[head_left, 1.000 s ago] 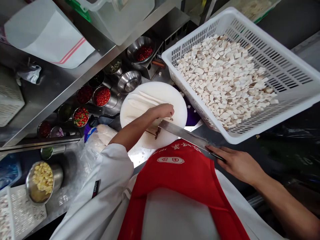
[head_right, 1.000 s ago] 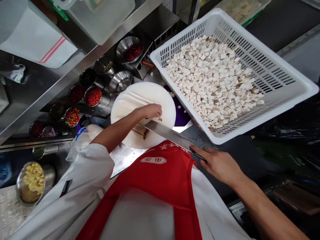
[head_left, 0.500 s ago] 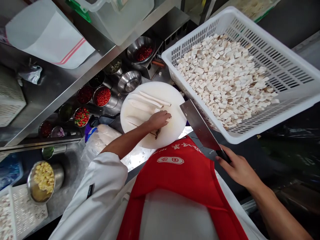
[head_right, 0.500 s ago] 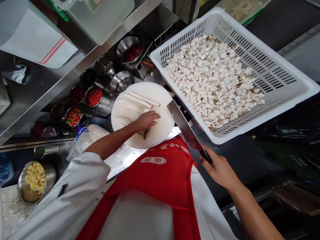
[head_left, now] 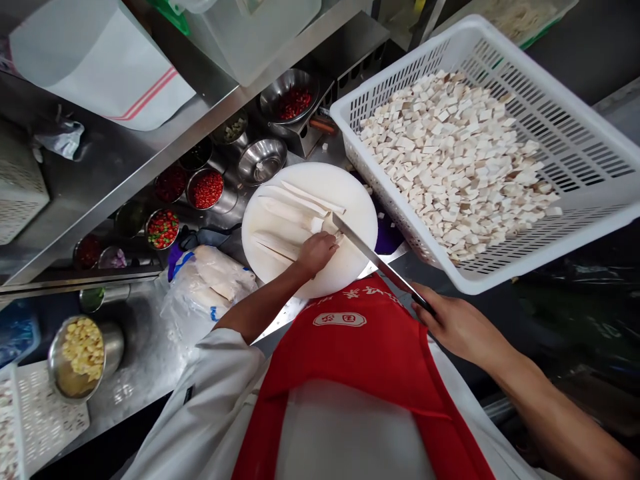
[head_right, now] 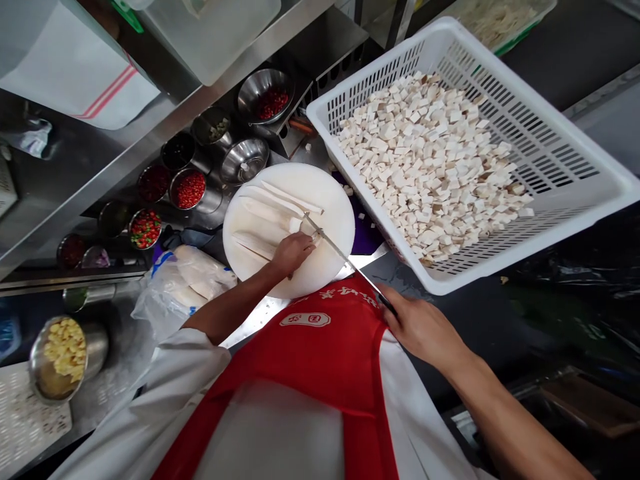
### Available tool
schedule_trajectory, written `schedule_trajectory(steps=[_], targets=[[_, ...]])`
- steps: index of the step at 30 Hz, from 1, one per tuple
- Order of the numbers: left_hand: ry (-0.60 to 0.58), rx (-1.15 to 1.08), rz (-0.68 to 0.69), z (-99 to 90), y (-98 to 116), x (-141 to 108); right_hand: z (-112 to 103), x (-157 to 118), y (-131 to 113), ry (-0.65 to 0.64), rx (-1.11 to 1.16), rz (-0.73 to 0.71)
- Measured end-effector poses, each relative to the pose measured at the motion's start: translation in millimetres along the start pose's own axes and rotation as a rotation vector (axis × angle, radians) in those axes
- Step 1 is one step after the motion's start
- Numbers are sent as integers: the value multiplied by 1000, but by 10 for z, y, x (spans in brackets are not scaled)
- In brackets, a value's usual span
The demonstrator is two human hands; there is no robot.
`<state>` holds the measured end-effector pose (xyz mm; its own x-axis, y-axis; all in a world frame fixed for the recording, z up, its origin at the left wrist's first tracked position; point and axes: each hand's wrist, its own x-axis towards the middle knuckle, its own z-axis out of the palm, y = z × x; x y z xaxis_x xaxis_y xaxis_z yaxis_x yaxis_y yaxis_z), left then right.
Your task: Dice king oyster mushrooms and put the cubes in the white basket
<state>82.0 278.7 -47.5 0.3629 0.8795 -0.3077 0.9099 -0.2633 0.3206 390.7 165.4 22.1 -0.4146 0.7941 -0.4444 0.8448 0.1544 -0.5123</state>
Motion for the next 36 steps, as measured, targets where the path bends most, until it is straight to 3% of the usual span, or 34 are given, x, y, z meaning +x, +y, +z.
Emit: schedule_trajectory(steps=[3,9,15,21,28,36], targets=[[27,-15,9,76,-10,1,-20,75,7,-45,-57,6],[73,-38,-17,149,-39,-19,-108,2,-23,19,-51,-59],[80,-50,-30,122,-18,-37,-61,76,11,-50,-122,-50],[85,-40,-89,116,-10,-59,-131,54,10,6,-101,-95],[37,-15,-115,95,21,-50,-47,99,68,-99,-100,-90],[35,-28,-184,80,128,10,2,-41,143,108,-85,-109]])
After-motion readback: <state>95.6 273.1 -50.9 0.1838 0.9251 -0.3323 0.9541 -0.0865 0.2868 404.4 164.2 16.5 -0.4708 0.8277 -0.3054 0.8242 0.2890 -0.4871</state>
